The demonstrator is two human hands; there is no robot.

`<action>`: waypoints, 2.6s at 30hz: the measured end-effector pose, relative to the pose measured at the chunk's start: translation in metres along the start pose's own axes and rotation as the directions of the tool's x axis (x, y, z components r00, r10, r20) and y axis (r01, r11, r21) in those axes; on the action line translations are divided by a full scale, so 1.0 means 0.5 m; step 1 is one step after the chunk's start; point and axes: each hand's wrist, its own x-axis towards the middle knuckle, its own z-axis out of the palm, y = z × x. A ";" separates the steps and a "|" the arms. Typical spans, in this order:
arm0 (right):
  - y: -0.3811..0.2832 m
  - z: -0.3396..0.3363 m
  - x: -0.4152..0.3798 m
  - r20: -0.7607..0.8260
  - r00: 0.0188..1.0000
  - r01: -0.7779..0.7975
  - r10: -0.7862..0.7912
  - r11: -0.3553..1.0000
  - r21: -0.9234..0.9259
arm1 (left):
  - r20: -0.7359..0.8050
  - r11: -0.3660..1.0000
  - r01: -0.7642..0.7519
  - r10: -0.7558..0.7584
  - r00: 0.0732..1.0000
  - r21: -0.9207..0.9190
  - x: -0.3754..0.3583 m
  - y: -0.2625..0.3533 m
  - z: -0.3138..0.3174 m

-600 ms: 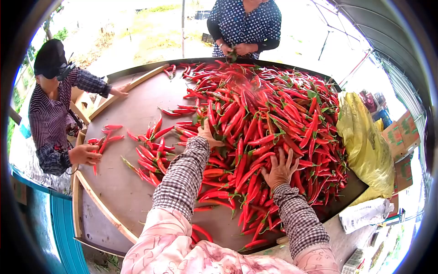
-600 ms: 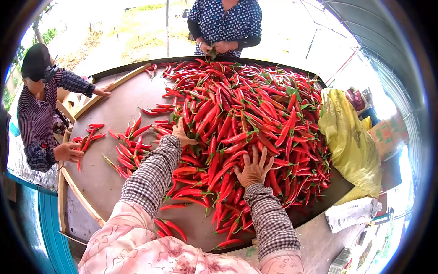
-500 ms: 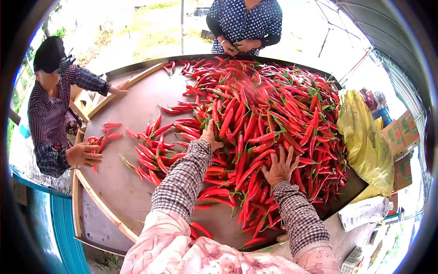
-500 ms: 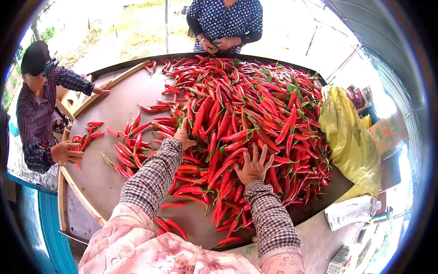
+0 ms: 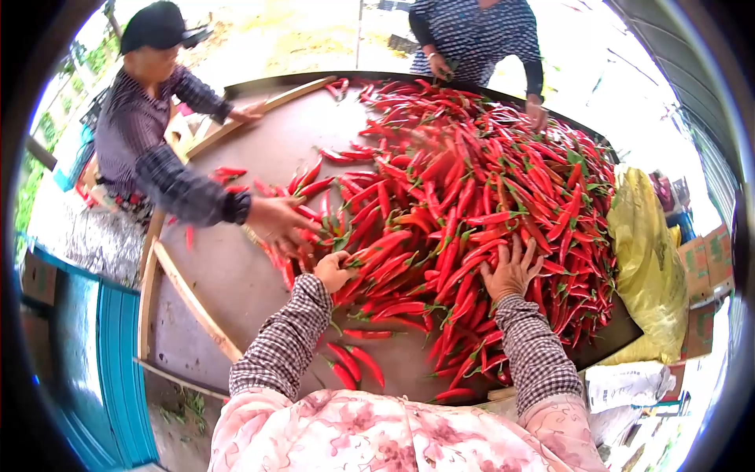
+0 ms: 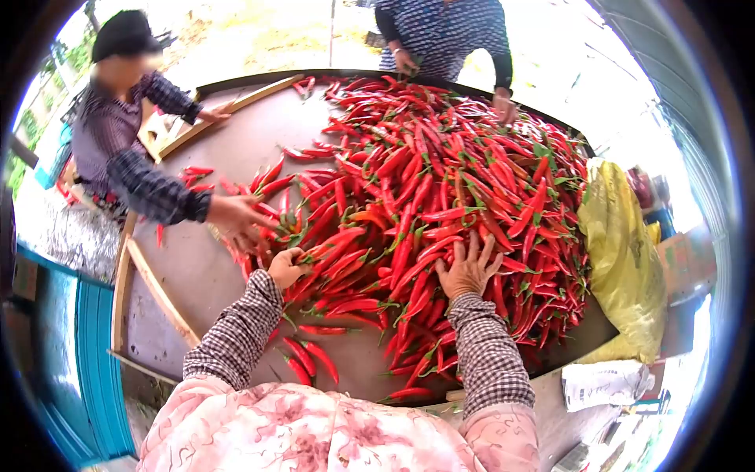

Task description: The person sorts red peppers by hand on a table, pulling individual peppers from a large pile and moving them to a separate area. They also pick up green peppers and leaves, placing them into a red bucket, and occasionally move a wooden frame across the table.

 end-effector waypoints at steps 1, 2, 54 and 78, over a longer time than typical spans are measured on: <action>0.001 0.008 -0.001 -0.031 0.999 0.014 -0.014 1.000 -0.004 | 0.004 0.956 0.006 -0.005 1.000 -0.293 -0.035 0.034 -0.007; 0.002 0.012 -0.002 -0.034 0.999 0.019 -0.019 1.000 -0.004 | -0.005 0.879 0.024 -0.030 1.000 -0.476 -0.063 0.059 -0.016; -0.281 0.090 -0.247 0.002 0.214 0.888 -0.977 0.195 0.417 | -0.330 0.849 -0.440 0.342 0.880 -0.293 -0.423 -0.071 0.325; -0.341 -0.062 -0.359 0.054 -0.135 0.514 -0.989 -0.023 0.857 | -0.647 0.876 -0.334 0.033 0.761 -0.348 -0.418 -0.061 0.301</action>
